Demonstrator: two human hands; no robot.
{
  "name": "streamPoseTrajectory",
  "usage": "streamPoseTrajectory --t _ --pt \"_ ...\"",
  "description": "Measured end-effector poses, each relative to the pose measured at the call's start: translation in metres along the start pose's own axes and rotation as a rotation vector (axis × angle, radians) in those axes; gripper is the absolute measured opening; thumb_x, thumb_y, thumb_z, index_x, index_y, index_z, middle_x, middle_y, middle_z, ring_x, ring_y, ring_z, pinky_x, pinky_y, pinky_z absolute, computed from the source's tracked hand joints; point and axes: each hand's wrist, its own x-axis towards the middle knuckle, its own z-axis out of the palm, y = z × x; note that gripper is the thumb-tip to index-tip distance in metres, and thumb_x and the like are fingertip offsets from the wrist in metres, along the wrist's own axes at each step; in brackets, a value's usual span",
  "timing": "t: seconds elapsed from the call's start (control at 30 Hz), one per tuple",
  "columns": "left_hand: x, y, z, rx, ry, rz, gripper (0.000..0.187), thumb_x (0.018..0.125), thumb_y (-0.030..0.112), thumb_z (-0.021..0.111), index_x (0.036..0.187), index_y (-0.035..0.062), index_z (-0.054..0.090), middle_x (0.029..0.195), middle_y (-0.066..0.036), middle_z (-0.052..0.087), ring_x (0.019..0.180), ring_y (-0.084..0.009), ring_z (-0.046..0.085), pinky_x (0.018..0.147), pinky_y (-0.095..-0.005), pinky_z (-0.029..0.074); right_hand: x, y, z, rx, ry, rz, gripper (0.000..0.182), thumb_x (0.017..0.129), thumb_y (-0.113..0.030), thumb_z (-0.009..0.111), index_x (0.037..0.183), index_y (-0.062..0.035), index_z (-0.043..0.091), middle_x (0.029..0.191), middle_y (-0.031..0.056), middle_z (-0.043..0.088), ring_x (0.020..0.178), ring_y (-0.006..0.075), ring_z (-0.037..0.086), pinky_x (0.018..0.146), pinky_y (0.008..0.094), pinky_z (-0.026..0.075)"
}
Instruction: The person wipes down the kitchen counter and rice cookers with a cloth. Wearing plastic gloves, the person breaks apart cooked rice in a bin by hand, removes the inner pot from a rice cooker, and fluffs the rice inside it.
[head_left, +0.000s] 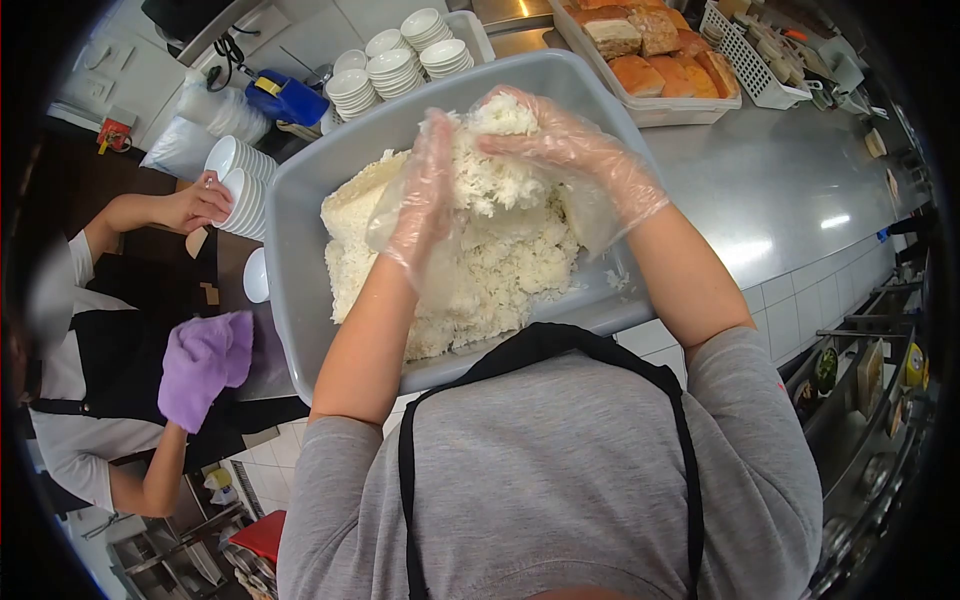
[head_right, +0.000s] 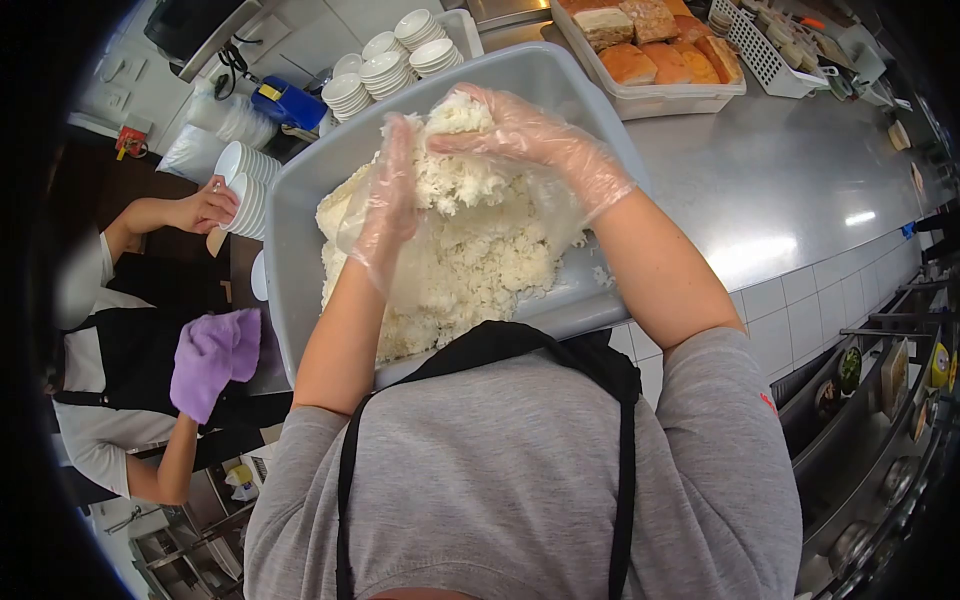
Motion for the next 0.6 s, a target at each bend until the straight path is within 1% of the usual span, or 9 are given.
streamPoseTrajectory --t 0.03,0.07,0.1,0.13,0.23,0.3,0.4,0.57,0.6 --pt "0.001 0.002 -0.002 -0.041 -0.014 -0.057 0.055 0.092 0.038 0.054 0.133 0.0067 0.037 0.118 -0.011 0.054 0.106 -0.0195 0.053 0.090 -0.0340 0.044 -0.001 0.000 -0.001 -0.003 0.003 -0.001 0.043 0.081 -0.036 0.072 0.110 -0.0089 0.056 0.108 0.0024 0.061 0.099 0.0125 0.056 0.092 0.0301 0.044" --pt "0.002 0.005 -0.005 -0.082 -0.026 -0.115 0.058 0.092 0.039 0.053 0.136 0.0056 0.035 0.120 -0.011 0.054 0.107 -0.0198 0.053 0.091 -0.0344 0.044 -0.002 0.002 0.000 0.089 0.048 0.053 0.059 0.079 -0.047 0.068 0.121 -0.0084 0.052 0.119 0.0081 0.057 0.112 0.0192 0.051 0.098 0.0322 0.039" --pt "0.001 0.008 -0.010 -0.112 -0.243 -0.056 0.057 0.093 0.038 0.050 0.137 0.0049 0.033 0.121 -0.012 0.052 0.106 -0.0206 0.054 0.087 -0.0361 0.048 -0.003 0.005 0.002 0.183 0.091 0.108 0.076 0.077 -0.059 0.063 0.132 -0.0080 0.049 0.130 0.0138 0.052 0.124 0.0258 0.047 0.105 0.0342 0.034" --pt "-0.001 0.009 -0.013 -0.142 -0.457 0.004 0.056 0.094 0.036 0.048 0.138 0.0043 0.031 0.122 -0.013 0.050 0.105 -0.0213 0.056 0.082 -0.0378 0.052 -0.003 0.009 0.004 0.185 0.091 0.109 0.076 0.077 -0.059 0.063 0.132 -0.0080 0.049 0.130 0.0138 0.052 0.124 0.0258 0.047 0.105 0.0342 0.034" --pt "-0.007 0.006 -0.017 -0.002 -0.510 0.008 0.052 0.092 0.021 0.051 0.138 0.0053 0.032 0.125 -0.011 0.047 0.104 -0.0192 0.056 0.078 -0.0362 0.054 0.002 0.017 0.002 0.264 0.141 0.042 0.065 0.081 -0.055 0.060 0.127 -0.0096 0.052 0.130 0.0115 0.051 0.122 0.0245 0.047 0.103 0.0341 0.035" --pt "-0.013 0.010 -0.012 0.051 -0.465 0.020 0.053 0.090 0.016 0.052 0.138 0.0066 0.032 0.127 -0.010 0.045 0.103 -0.0185 0.056 0.077 -0.0352 0.054 0.005 0.013 -0.005 0.060 -0.062 -0.097 0.049 0.084 -0.040 0.060 0.123 -0.0100 0.055 0.123 0.0108 0.055 0.114 0.0222 0.052 0.099 0.0340 0.039" --pt "-0.015 0.013 -0.009 0.194 -0.408 0.078 0.054 0.089 0.011 0.053 0.139 0.0092 0.033 0.125 -0.009 0.046 0.100 -0.0160 0.056 0.073 -0.0324 0.054 0.011 0.028 -0.001 0.096 -0.027 -0.238 0.039 0.084 -0.026 0.061 0.119 -0.0085 0.057 0.114 0.0098 0.058 0.106 0.0186 0.054 0.093 0.0328 0.042" --pt "-0.019 0.019 -0.004 0.523 -0.260 0.116 0.049 0.088 0.010 0.055 0.135 0.0100 0.041 0.115 -0.006 0.054 0.094 -0.0114 0.055 0.074 -0.0287 0.051 0.018 0.027 -0.003 0.178 0.047 -0.245 0.034 0.085 -0.018 0.062 0.117 -0.0078 0.057 0.112 0.0067 0.059 0.100 0.0133 0.054 0.087 0.0289 0.045" --pt "-0.010 0.008 -0.009 0.599 -0.251 0.325 0.046 0.088 0.011 0.055 0.133 0.0091 0.044 0.113 -0.005 0.056 0.093 -0.0110 0.055 0.076 -0.0275 0.049 0.019 0.026 -0.003 0.173 0.086 -0.219 0.031 0.088 -0.018 0.062 0.116 -0.0063 0.056 0.113 0.0042 0.057 0.098 0.0100 0.052 0.085 0.0269 0.045"
